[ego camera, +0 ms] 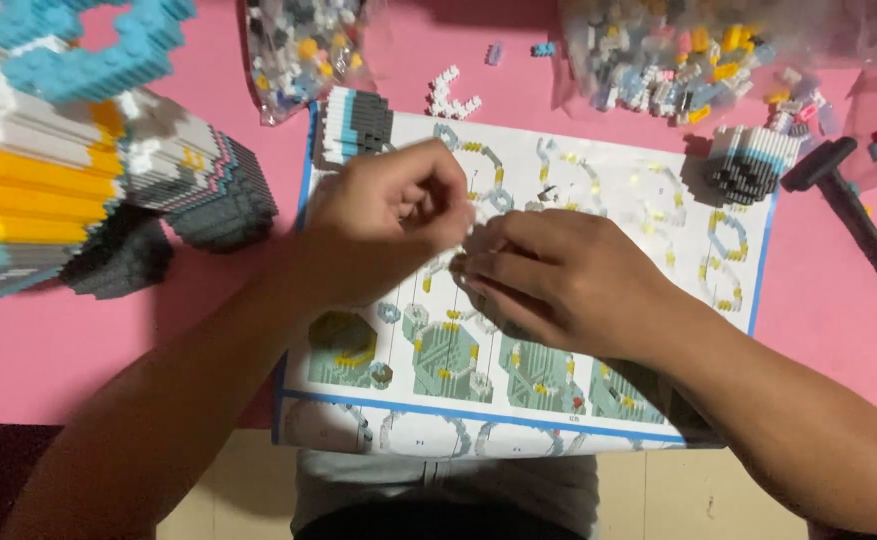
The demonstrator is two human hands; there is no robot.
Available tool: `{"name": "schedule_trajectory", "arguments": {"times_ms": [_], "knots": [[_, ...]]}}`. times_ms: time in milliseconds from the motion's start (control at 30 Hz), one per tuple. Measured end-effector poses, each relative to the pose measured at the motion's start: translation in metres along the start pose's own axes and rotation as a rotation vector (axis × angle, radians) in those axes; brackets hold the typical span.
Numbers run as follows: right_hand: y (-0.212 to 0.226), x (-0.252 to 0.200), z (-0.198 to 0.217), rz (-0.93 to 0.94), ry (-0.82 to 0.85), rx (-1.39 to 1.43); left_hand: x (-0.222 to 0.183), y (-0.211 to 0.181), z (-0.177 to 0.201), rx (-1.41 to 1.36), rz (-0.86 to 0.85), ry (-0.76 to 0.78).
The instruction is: Assembling a complex model using small interlocking plastic toy blocks on a table.
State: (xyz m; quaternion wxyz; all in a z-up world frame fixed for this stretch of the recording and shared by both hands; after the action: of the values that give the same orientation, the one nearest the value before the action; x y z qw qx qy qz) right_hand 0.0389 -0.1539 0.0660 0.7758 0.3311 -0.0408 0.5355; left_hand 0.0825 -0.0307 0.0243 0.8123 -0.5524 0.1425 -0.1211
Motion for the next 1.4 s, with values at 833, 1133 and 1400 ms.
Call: {"name": "schedule_trajectory", "arguments": {"times_ms": [833,1133,1400], "knots": [[-0.09,0.049,0.0,-0.28,0.077,-0.354,-0.004,-0.002,-0.019,0.352,-0.106,0.046],[-0.039,0.014,0.046,-0.191,-0.249,-0.142,0.004,-0.006,-0.006,-0.07,0.014,0.023],[-0.061,-0.02,0.037,-0.392,-0.378,0.139,0.018,0.01,-0.008,-0.257,0.115,-0.04]]}}
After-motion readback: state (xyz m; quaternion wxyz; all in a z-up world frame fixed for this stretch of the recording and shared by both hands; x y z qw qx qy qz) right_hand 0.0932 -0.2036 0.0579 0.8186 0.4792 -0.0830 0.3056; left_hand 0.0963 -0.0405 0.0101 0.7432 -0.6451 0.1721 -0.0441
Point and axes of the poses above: each hand's wrist, its own x-axis towards the middle knuckle, its own z-axis out of the back of the hand, y = z × x, the point moved 9 cm from there along x, towards the middle knuckle, and after that the axes turned 1 degree about -y, right-handed, at the moved point
